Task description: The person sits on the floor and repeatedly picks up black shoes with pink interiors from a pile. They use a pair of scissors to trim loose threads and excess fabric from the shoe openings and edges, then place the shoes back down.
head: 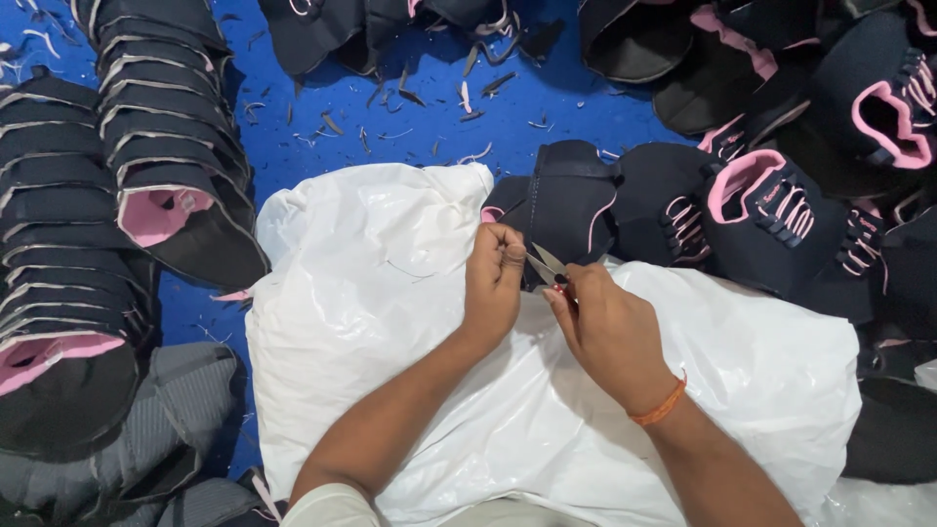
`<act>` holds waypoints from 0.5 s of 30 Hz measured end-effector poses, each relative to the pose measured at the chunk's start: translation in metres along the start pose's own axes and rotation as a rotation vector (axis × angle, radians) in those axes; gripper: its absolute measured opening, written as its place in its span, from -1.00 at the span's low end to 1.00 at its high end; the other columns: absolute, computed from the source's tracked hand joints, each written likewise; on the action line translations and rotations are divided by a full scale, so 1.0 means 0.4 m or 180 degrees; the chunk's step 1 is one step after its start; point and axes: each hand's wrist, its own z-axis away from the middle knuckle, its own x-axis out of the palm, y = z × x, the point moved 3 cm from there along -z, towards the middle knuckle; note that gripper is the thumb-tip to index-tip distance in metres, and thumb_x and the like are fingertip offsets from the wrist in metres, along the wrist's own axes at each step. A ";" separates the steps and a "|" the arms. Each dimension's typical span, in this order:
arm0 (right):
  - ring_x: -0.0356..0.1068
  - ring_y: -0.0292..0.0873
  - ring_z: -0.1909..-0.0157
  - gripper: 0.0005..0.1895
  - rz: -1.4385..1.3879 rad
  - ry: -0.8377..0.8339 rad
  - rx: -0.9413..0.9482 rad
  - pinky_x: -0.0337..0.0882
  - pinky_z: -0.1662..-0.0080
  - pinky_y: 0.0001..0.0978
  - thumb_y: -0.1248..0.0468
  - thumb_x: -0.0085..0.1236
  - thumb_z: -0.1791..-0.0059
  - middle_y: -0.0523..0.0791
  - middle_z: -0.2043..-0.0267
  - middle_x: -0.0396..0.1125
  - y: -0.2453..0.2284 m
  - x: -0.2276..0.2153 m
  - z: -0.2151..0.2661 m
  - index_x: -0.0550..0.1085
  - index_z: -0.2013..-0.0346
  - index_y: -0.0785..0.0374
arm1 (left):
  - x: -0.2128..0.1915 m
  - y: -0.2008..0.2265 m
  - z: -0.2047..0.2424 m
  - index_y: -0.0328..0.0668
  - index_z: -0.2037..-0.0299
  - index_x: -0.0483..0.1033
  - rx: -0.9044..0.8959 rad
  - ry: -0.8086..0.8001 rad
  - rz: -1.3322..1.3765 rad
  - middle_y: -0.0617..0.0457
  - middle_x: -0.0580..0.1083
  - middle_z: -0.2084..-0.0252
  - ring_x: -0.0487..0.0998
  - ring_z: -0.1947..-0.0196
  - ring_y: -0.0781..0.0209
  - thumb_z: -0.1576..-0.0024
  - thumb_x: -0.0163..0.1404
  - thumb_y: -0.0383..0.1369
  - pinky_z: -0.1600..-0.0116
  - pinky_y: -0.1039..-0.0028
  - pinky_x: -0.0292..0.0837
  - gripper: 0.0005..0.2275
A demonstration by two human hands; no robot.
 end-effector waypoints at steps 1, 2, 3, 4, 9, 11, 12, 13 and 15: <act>0.44 0.01 0.43 -0.66 -0.0002 -0.0004 0.0008 0.39 0.43 -0.21 0.24 0.24 -0.02 0.04 0.26 0.38 0.000 0.001 0.002 0.36 0.08 0.41 | 0.001 -0.001 0.001 -0.22 0.14 0.25 -0.0008 -0.0002 -0.0001 0.19 0.28 0.28 0.22 0.32 0.48 -0.41 -0.11 -0.28 0.21 0.64 0.20 -0.82; 0.44 0.02 0.43 -0.67 0.0008 0.0015 0.0052 0.39 0.43 -0.20 0.23 0.23 -0.03 0.03 0.26 0.39 0.002 0.002 0.004 0.37 0.08 0.40 | 0.002 -0.003 0.002 -0.22 0.15 0.25 -0.0051 -0.0018 0.0008 0.19 0.28 0.29 0.21 0.33 0.48 -0.40 -0.11 -0.28 0.23 0.64 0.18 -0.82; 0.44 0.02 0.43 -0.68 0.0018 0.0033 0.0098 0.39 0.43 -0.19 0.23 0.23 -0.03 0.02 0.27 0.39 0.004 0.003 0.006 0.37 0.08 0.40 | 0.004 -0.005 0.003 -0.22 0.15 0.25 -0.0093 -0.0034 0.0015 0.19 0.27 0.30 0.21 0.35 0.49 -0.40 -0.10 -0.29 0.25 0.64 0.17 -0.82; 0.44 0.02 0.43 -0.68 0.0015 0.0030 0.0106 0.39 0.43 -0.19 0.23 0.23 -0.03 0.02 0.27 0.39 0.005 0.007 0.006 0.37 0.08 0.40 | 0.006 -0.004 0.006 -0.22 0.15 0.25 -0.0102 -0.0037 0.0014 0.19 0.27 0.30 0.21 0.35 0.49 -0.40 -0.10 -0.29 0.25 0.64 0.17 -0.82; 0.40 0.11 0.49 -0.76 0.0142 -0.0298 0.0646 0.37 0.44 -0.08 0.19 0.11 -0.08 0.05 0.46 0.39 0.027 0.038 0.006 0.40 0.10 0.32 | 0.012 -0.006 0.012 -0.22 0.16 0.27 -0.0051 0.0029 -0.0267 0.19 0.31 0.33 0.25 0.36 0.50 -0.39 -0.10 -0.28 0.26 0.63 0.22 -0.81; 0.40 0.09 0.47 -0.77 -0.0032 -0.0159 0.0599 0.35 0.44 -0.10 0.20 0.06 -0.11 0.05 0.45 0.40 0.049 0.049 0.015 0.38 0.09 0.32 | 0.012 -0.025 0.015 -0.23 0.16 0.27 -0.0057 0.0042 -0.0243 0.20 0.31 0.34 0.25 0.37 0.50 -0.39 -0.09 -0.28 0.27 0.63 0.21 -0.81; 0.40 0.08 0.45 -0.78 -0.0212 -0.0023 0.0552 0.33 0.43 -0.11 0.20 0.01 -0.13 0.05 0.44 0.40 0.059 0.052 0.020 0.37 0.07 0.31 | 0.013 -0.035 0.016 -0.23 0.17 0.28 -0.0067 0.0057 -0.0225 0.20 0.31 0.35 0.25 0.38 0.50 -0.39 -0.09 -0.27 0.27 0.63 0.20 -0.81; 0.40 0.08 0.45 -0.78 -0.0197 -0.0014 0.0542 0.33 0.43 -0.11 0.20 0.01 -0.13 0.05 0.44 0.40 0.077 0.059 0.023 0.37 0.07 0.31 | 0.016 -0.038 0.016 -0.23 0.17 0.28 -0.0051 0.0055 -0.0213 0.20 0.31 0.35 0.25 0.38 0.50 -0.39 -0.09 -0.27 0.27 0.63 0.20 -0.81; 0.39 -0.22 0.44 -0.78 -0.1678 0.0318 0.1195 0.36 0.37 -0.34 0.19 -0.17 -0.25 -0.10 0.46 0.36 0.127 0.071 0.031 0.29 0.00 0.32 | 0.024 -0.046 0.015 -0.23 0.16 0.28 -0.0164 -0.0044 0.0078 0.20 0.34 0.32 0.26 0.37 0.50 -0.38 -0.08 -0.29 0.27 0.63 0.20 -0.82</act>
